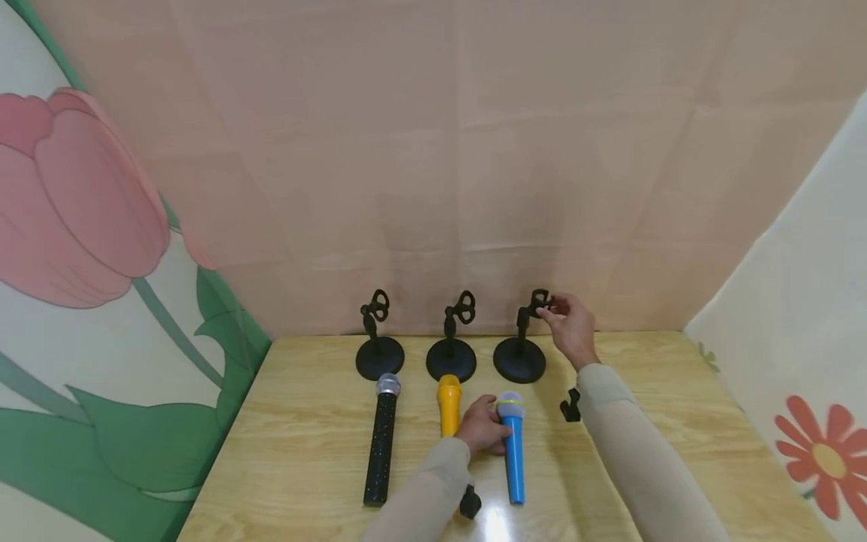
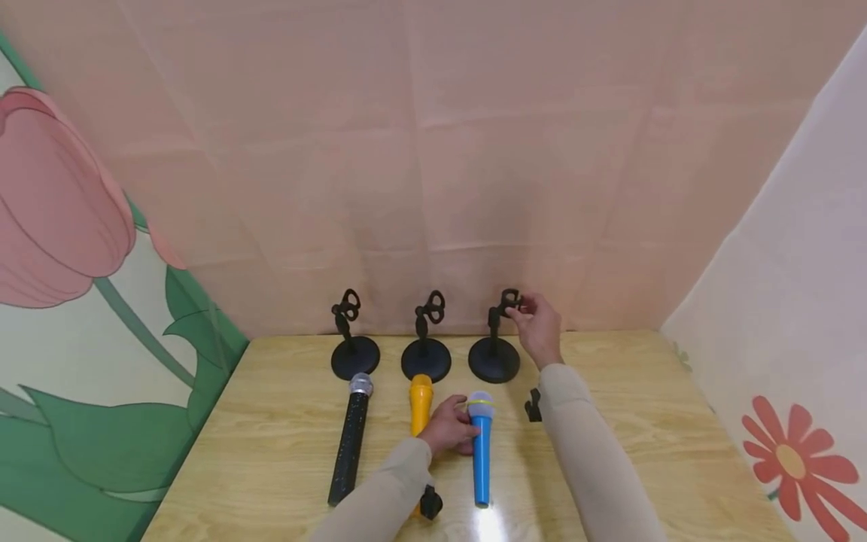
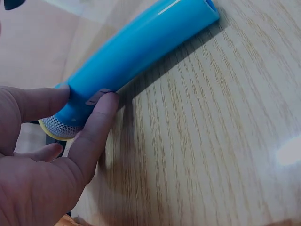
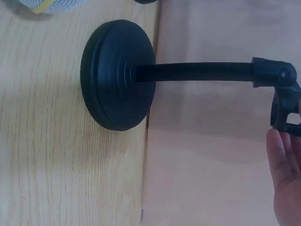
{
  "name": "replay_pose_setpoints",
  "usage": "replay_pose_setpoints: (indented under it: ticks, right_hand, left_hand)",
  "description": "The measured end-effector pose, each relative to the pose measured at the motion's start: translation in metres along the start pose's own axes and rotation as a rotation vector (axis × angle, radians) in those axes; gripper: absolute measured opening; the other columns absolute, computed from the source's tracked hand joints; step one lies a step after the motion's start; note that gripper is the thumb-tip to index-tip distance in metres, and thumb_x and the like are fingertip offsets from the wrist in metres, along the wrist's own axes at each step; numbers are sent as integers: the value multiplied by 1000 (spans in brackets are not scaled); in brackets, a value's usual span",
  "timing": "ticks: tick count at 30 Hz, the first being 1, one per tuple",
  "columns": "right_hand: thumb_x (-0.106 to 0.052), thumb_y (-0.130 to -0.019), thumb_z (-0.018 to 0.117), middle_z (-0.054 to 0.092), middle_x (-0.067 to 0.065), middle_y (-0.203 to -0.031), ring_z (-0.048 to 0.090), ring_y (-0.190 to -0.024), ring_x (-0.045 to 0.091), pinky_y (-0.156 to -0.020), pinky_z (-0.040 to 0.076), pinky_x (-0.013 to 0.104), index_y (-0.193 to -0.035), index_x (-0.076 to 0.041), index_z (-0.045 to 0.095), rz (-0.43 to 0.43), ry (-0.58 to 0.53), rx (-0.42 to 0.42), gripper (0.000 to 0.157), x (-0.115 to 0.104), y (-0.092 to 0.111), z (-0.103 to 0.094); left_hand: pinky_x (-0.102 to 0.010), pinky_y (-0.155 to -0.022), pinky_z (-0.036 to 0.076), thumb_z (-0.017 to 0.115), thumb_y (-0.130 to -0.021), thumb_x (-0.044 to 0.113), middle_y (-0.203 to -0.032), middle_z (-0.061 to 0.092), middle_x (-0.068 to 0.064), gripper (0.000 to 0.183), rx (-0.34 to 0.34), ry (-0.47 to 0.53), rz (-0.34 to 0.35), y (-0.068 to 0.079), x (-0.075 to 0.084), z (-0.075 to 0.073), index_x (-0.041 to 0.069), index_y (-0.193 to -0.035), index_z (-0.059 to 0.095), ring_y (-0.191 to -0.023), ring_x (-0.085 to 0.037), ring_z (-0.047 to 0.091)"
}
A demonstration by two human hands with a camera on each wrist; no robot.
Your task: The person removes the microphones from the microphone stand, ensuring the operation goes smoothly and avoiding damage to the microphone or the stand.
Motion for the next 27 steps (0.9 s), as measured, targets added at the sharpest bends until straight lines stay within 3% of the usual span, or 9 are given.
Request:
replay_pose_setpoints:
  ticks: [8,15,21,25,27]
  right_hand:
    - [-14,-94,72,65,27,-117,62,-107,40,-89,53,50,-129,7,57,5,18,3,43,0,1,-1]
    - [-16,-94,72,65,26,-117,63,-107,38,-90,54,50,-129,6,57,28,15,2,44,1,0,0]
    - [-24,-93,73,59,25,-127,58,-114,39,-94,50,50,-141,4,48,59,-40,-8,61,6,6,0]
    - [-33,-95,70,58,23,-122,58,-108,34,-88,51,40,-137,5,49,116,-27,18,60,22,24,-5]
    - [-35,-96,69,60,22,-117,62,-99,30,-79,52,32,-131,6,52,155,20,-22,57,36,38,-5]
  left_hand:
    - [-40,-59,61,71,-83,-12,-95,57,-10,65,-8,28,-26,7,1,-3,2,-142,46,-75,-20,61]
    - [-41,-60,61,69,-84,-14,-97,57,-11,66,-8,61,-71,5,-5,-3,3,-144,44,-77,-22,62]
    - [-40,-58,61,68,-85,-14,-97,58,-10,66,-7,87,-81,4,-10,-3,2,-144,43,-77,-22,61]
    - [-40,-57,61,69,-85,-14,-100,59,-11,66,-13,104,-82,4,-10,-3,0,-144,42,-77,-21,61]
    - [-40,-59,61,69,-85,-13,-102,59,-12,65,-20,97,-84,5,-10,-4,0,-144,42,-78,-21,61]
Point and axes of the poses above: each hand's wrist, its own y-axis away from the middle knuckle, its own z-axis out of the palm, x = y × z, the point moved 8 cm from there along -y, towards the middle knuckle
